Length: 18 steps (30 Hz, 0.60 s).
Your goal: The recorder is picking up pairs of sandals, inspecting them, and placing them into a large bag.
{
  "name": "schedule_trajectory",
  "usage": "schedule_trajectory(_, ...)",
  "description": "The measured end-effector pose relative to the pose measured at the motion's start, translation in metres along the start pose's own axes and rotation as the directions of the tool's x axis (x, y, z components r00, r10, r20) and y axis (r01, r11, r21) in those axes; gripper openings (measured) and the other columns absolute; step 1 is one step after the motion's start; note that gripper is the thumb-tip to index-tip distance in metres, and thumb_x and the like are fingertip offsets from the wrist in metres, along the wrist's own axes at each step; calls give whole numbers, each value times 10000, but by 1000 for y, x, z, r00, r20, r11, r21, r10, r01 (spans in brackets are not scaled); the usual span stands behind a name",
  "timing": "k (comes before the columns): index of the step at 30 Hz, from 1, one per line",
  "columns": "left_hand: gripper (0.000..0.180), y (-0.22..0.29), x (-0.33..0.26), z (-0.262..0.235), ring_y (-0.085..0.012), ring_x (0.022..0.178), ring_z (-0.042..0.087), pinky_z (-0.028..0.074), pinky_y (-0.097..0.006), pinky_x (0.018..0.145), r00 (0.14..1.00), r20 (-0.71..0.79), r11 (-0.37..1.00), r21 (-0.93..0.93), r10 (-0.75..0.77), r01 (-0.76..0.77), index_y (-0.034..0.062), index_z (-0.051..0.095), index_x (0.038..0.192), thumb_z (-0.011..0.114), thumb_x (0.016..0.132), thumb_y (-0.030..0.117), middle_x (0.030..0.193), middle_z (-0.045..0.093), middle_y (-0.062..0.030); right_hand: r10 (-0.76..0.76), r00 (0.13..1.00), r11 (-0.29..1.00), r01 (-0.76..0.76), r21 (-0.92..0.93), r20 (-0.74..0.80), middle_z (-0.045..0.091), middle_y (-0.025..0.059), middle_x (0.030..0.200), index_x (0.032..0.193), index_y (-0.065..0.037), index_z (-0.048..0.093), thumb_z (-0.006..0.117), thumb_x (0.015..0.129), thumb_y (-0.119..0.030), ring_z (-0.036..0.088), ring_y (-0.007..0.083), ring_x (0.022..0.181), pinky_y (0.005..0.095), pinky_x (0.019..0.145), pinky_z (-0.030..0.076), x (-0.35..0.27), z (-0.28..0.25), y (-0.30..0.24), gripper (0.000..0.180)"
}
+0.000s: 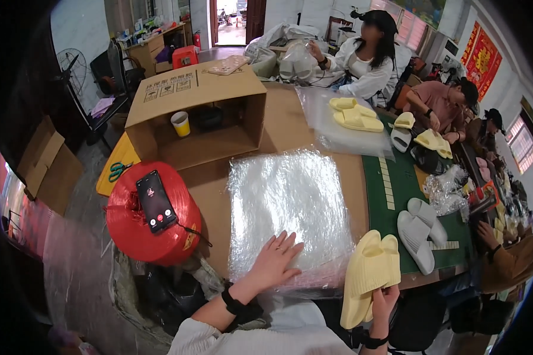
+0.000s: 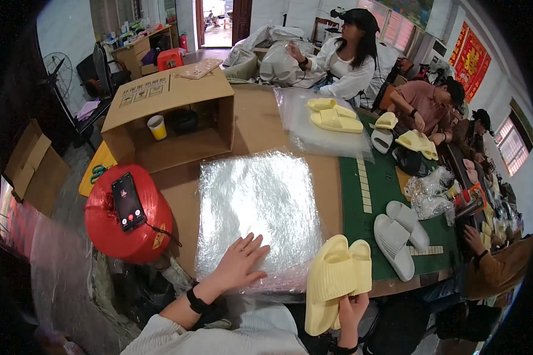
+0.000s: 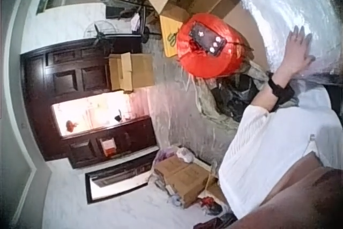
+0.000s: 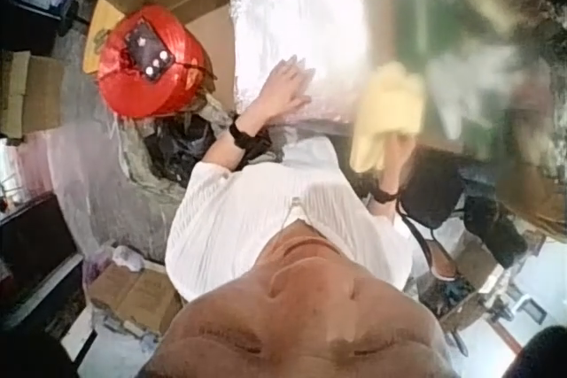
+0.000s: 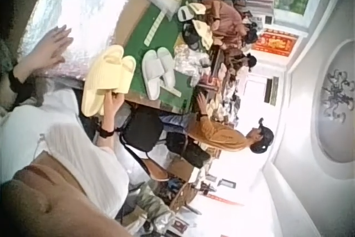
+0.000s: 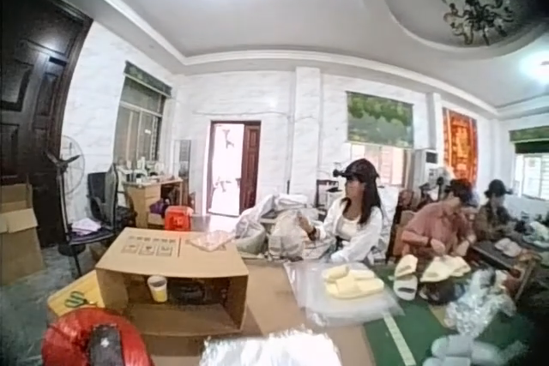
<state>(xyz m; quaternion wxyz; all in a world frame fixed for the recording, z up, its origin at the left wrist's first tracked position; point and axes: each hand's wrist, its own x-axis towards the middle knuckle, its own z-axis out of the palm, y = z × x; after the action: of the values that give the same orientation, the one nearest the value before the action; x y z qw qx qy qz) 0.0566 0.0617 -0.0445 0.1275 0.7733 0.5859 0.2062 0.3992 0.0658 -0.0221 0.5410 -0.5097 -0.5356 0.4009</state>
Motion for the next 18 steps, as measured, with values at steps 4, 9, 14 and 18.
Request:
schedule_trajectory(4, 612, -5, -2, 7, -380, 1440, 336, 313, -511, 1158, 1000, -25, 1000, 18, -5, 5, 129, 466, 1459, 624, 924, 383, 1553, 380, -177, -21, 1000, 1000, 21, 10, 22, 669, 94, 1142, 1214, 61, 594, 698, 907, -40, 635, 143, 1001, 282, 848, 498, -1, 4, -4, 340)
schedule_trajectory(9, 405, -3, 5, 6, -356, 1345, 477, 360, -466, 1134, 985, -159, 996, -66, -62, 52, 105, 570, 1364, 538, 971, 197, 1427, 536, -181, 26, 997, 997, -20, -78, 67, 682, 76, 1098, 1200, 37, 615, 720, 882, -45, 644, 135, 950, 269, 776, 509, -1, 3, -6, 345)
schedule_trajectory(14, 378, 1, 13, -9, -385, 1285, 526, 417, -448, 1089, 969, -211, 952, -298, -128, 61, 104, 575, 1358, 502, 992, 167, 1365, 580, -209, -111, 942, 954, 191, -232, 318, 699, 64, 1041, 1150, 11, 659, 724, 839, -17, 634, 82, 818, 231, 644, 489, -4, 31, -28, 319)
schedule_trajectory(18, 379, 8, 10, -19, -401, 1271, 532, 442, -455, 1066, 961, -199, 907, -409, -191, 96, 111, 559, 1377, 478, 1012, 174, 1376, 563, -229, 85, 846, 928, 126, -351, 527, 689, 80, 919, 1136, 11, 660, 718, 842, -40, 604, 121, 668, 280, 571, 457, -2, 48, -56, 304)
